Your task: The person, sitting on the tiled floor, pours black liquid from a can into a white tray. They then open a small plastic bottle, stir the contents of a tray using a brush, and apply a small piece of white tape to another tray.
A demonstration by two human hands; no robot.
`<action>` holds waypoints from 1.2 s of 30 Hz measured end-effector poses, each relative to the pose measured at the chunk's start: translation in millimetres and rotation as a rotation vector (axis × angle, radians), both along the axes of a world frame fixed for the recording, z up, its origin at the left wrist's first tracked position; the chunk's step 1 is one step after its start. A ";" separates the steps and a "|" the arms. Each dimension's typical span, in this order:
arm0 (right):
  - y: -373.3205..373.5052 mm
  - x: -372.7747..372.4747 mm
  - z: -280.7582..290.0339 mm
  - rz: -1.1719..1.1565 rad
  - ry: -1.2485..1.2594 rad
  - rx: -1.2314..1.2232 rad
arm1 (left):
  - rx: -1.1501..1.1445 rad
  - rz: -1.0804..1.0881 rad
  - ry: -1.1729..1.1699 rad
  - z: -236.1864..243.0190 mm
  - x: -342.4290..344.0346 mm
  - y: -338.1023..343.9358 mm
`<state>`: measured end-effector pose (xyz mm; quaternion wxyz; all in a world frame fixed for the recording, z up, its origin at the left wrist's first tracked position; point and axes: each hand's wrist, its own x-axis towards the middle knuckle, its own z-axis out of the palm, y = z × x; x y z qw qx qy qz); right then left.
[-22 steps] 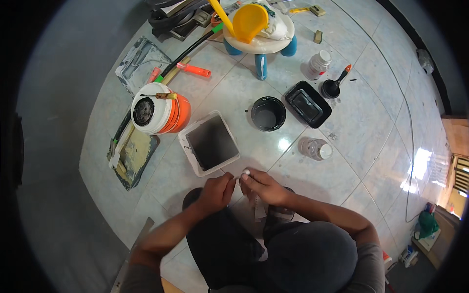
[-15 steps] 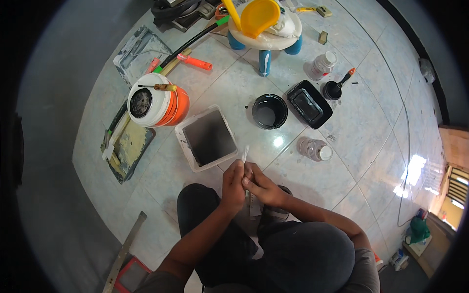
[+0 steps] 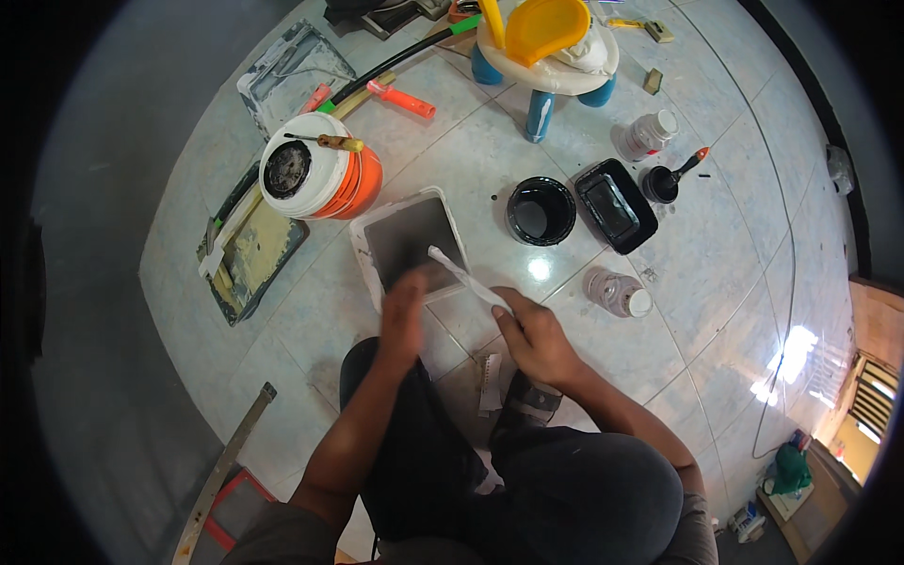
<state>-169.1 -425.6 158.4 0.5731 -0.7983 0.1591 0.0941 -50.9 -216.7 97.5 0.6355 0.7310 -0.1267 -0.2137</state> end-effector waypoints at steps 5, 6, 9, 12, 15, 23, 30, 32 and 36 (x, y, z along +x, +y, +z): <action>-8.0 27.9 10.4 0.074 -0.105 -0.237 | 0.632 0.527 -0.236 -59.5 67.4 101.4; -8.4 30.3 10.0 0.080 -0.111 -0.241 | 0.628 0.536 -0.238 -76.6 73.3 116.8; -8.9 35.0 -3.3 0.174 -0.127 -0.440 | 0.379 0.392 0.286 -91.9 76.0 120.4; -2.2 36.9 -23.2 0.246 -0.272 -0.562 | 0.427 0.324 0.096 -87.1 65.4 104.4; 4.8 42.1 -36.5 0.375 -0.225 -0.684 | 0.469 0.305 -0.026 -65.1 62.9 91.5; 29.9 65.3 -78.6 0.591 -0.241 -0.686 | 0.401 0.270 -0.289 -54.2 60.4 62.0; 13.9 67.7 -86.8 0.496 -0.107 -0.794 | 0.411 0.295 -0.399 -64.0 63.7 59.7; 26.4 49.2 -83.0 0.508 -0.198 -0.735 | 0.406 0.313 -0.405 -67.9 65.3 60.2; 40.4 63.0 -85.3 0.524 -0.305 -0.715 | 0.381 0.323 -0.355 -69.9 67.9 56.0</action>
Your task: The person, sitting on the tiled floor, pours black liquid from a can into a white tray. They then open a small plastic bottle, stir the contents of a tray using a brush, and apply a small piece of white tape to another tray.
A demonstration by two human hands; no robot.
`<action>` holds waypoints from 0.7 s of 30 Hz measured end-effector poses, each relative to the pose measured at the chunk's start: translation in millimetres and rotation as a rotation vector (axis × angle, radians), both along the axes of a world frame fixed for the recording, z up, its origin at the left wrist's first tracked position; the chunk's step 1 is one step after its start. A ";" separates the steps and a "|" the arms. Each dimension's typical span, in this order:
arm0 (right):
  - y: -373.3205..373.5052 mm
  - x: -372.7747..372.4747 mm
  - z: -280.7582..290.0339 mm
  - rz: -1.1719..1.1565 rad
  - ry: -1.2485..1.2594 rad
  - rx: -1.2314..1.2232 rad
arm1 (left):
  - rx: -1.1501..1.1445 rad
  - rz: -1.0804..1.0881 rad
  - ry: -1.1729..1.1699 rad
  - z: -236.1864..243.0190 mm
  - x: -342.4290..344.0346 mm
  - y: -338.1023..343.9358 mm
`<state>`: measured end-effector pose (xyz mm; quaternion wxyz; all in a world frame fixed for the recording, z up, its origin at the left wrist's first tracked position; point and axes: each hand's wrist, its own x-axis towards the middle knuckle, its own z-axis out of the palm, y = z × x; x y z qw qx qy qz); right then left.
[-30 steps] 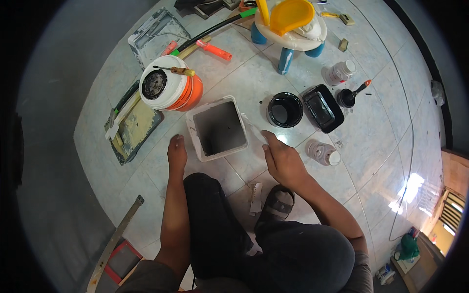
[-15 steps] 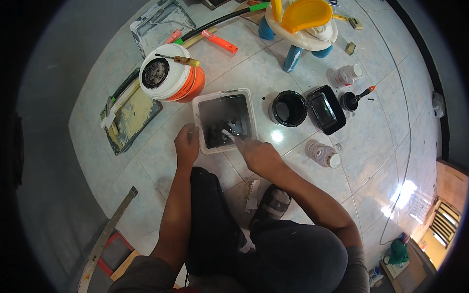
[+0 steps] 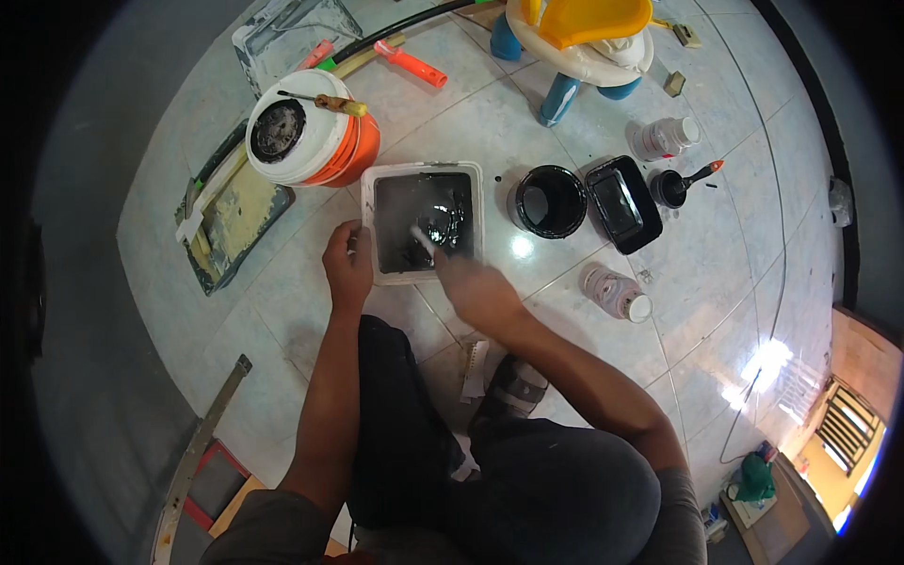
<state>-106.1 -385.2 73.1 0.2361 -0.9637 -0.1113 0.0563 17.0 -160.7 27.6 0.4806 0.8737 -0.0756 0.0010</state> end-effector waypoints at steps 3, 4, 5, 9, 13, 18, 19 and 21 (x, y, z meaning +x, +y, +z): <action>-21.7 13.0 -20.8 -0.109 0.026 -0.047 | -0.002 0.002 0.018 -1.3 -1.2 1.4; -24.5 11.5 -22.0 -0.149 0.010 -0.014 | -0.014 -0.005 -0.011 -2.9 -0.8 5.5; -19.3 7.0 -19.2 -0.151 0.008 -0.013 | -0.013 -0.007 -0.013 -4.4 0.7 6.1; 9.9 -12.2 -10.0 -0.030 0.114 0.074 | -0.022 0.019 -0.019 -7.2 0.7 3.0; -10.7 9.7 -43.3 -0.100 0.004 -0.004 | -0.064 -0.007 -0.014 -6.6 -1.0 1.4; 1.0 -26.7 -28.4 -0.076 0.041 0.098 | -0.034 0.025 -0.028 -6.4 -1.6 0.1; 8.2 -24.3 -33.0 -0.028 -0.059 0.180 | -0.041 0.005 -0.031 -6.6 -0.1 0.1; 10.1 -1.4 -42.6 -0.009 -0.057 0.128 | -0.048 -0.011 -0.031 -7.9 -1.4 -0.4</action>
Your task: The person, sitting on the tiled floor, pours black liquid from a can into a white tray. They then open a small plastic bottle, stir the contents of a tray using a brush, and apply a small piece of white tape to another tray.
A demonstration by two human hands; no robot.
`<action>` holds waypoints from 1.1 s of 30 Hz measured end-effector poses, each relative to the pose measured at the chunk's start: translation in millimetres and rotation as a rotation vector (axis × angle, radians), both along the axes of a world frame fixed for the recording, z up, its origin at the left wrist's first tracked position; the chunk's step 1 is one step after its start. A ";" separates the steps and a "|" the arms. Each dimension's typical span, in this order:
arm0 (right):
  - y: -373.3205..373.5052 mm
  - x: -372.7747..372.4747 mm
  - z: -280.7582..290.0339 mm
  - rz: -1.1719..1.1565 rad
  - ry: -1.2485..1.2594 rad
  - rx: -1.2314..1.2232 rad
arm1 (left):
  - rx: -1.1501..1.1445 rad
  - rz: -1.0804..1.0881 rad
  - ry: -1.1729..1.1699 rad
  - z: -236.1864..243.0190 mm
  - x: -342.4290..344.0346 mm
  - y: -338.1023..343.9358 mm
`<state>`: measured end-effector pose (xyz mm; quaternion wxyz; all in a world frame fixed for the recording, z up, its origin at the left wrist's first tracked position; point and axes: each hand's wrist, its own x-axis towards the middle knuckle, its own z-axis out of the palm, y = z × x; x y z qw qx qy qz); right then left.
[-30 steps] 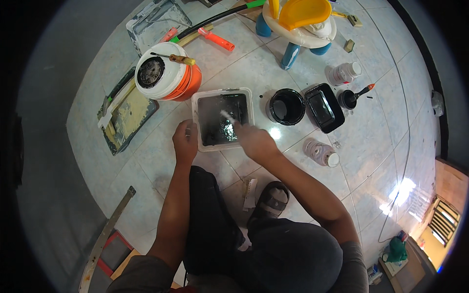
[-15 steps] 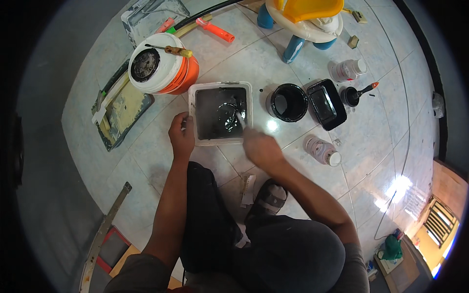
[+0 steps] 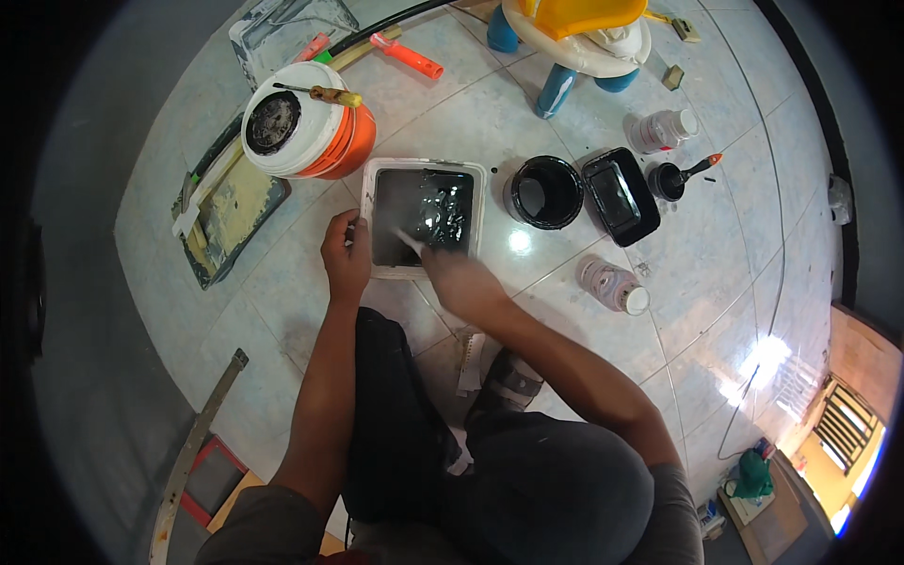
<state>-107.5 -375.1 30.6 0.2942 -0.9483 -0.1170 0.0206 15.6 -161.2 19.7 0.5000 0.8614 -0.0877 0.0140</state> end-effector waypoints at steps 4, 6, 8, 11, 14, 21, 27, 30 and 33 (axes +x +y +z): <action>-19.4 22.8 -1.9 -0.064 0.210 -0.121 | 0.026 -0.077 -0.012 -1.1 -2.8 2.6; -8.0 10.6 17.7 -0.032 0.296 -0.095 | 0.047 -0.089 -0.024 1.7 -3.3 2.1; 9.2 6.6 20.0 0.034 0.240 -0.007 | 0.031 -0.068 -0.033 -2.4 -0.4 2.3; 10.6 24.2 6.5 -0.013 0.101 -0.106 | 0.007 -0.077 -0.016 -3.6 1.1 -5.0; -2.8 30.7 17.0 -0.052 0.244 -0.180 | 0.023 -0.085 -0.013 -2.8 -2.6 -3.7; 7.6 51.0 9.0 -0.040 0.056 -0.072 | -0.038 -0.104 -0.003 7.8 -0.9 -7.3; 1.8 44.8 25.2 -0.053 0.204 -0.107 | -0.036 -0.069 0.118 10.5 -6.0 -2.9; 3.8 53.9 14.4 -0.068 0.116 -0.056 | -0.044 -0.086 0.109 19.2 -5.9 -7.8; -9.4 63.2 10.5 -0.129 0.081 -0.091 | -0.010 -0.122 0.050 16.0 -3.8 -5.0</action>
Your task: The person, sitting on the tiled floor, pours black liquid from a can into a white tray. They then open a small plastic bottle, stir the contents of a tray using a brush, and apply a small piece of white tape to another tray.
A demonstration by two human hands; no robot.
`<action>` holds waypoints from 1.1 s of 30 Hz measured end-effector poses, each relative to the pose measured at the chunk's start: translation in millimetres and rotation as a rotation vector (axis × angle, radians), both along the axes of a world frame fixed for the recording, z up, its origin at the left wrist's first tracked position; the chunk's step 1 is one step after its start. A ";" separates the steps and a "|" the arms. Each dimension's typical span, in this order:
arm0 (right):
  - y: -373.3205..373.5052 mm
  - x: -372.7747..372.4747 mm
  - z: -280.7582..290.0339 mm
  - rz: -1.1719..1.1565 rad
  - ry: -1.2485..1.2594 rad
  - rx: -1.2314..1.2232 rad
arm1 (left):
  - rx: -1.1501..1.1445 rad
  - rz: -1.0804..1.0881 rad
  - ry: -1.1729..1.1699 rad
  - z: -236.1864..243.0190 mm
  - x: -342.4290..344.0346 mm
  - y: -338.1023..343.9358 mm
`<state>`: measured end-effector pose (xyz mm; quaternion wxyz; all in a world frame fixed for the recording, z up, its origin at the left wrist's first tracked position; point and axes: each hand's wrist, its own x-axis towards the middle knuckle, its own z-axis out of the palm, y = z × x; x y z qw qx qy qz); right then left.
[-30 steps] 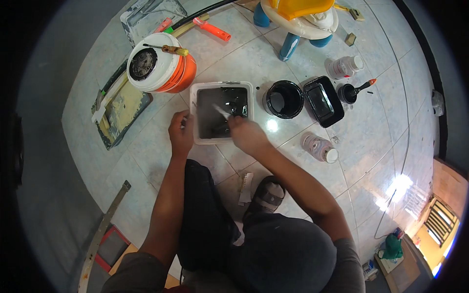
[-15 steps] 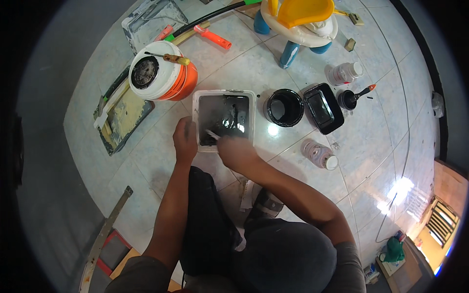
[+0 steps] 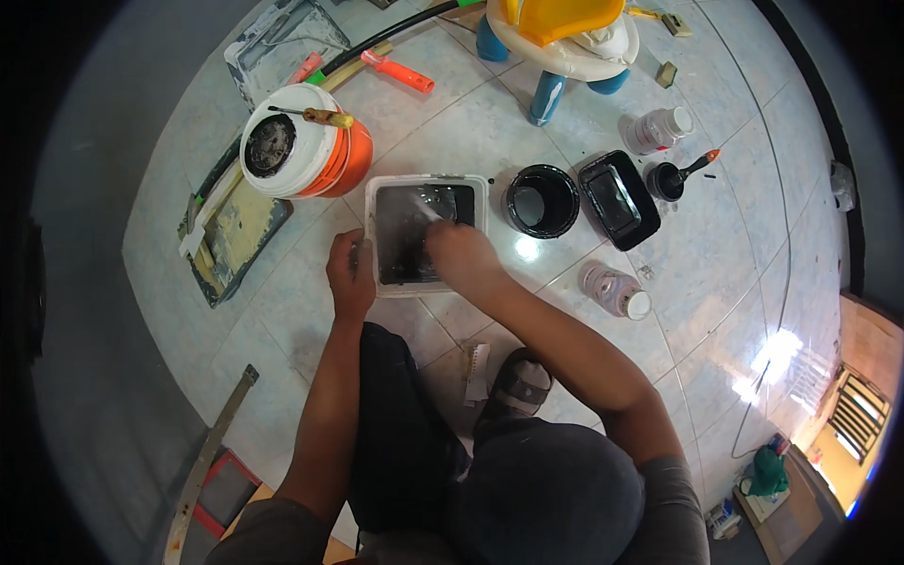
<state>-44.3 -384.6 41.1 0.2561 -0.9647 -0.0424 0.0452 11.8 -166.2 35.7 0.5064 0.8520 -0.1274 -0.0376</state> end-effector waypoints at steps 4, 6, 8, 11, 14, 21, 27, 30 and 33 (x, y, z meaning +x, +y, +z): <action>16.1 -9.8 25.4 0.056 0.328 -0.012 | 0.000 0.016 0.001 -1.5 -0.6 3.4; 24.7 -9.3 24.0 0.096 0.105 0.032 | 0.004 0.016 0.002 0.9 -0.2 2.8; 9.1 0.8 12.4 0.070 0.071 0.013 | -0.007 0.006 0.011 0.3 -2.9 -1.8; -12.7 -2.2 4.6 -0.038 0.133 -0.070 | 0.003 -0.005 -0.006 3.9 0.3 -0.2; 4.7 -18.3 14.9 0.056 0.255 -0.043 | -0.016 0.018 0.015 0.9 0.4 1.8; -13.4 -14.4 11.0 -0.138 0.219 -0.008 | -0.010 0.008 -0.020 -4.2 1.9 2.4; 3.2 -19.1 16.7 -0.084 0.206 0.060 | -0.011 0.010 -0.014 -0.3 3.4 0.0; -17.7 -8.0 17.5 -0.177 0.151 0.031 | -0.060 0.026 0.018 -10.8 4.1 6.3; -7.6 -30.1 15.5 -0.114 0.274 0.034 | -0.002 0.020 -0.024 -14.4 3.6 7.9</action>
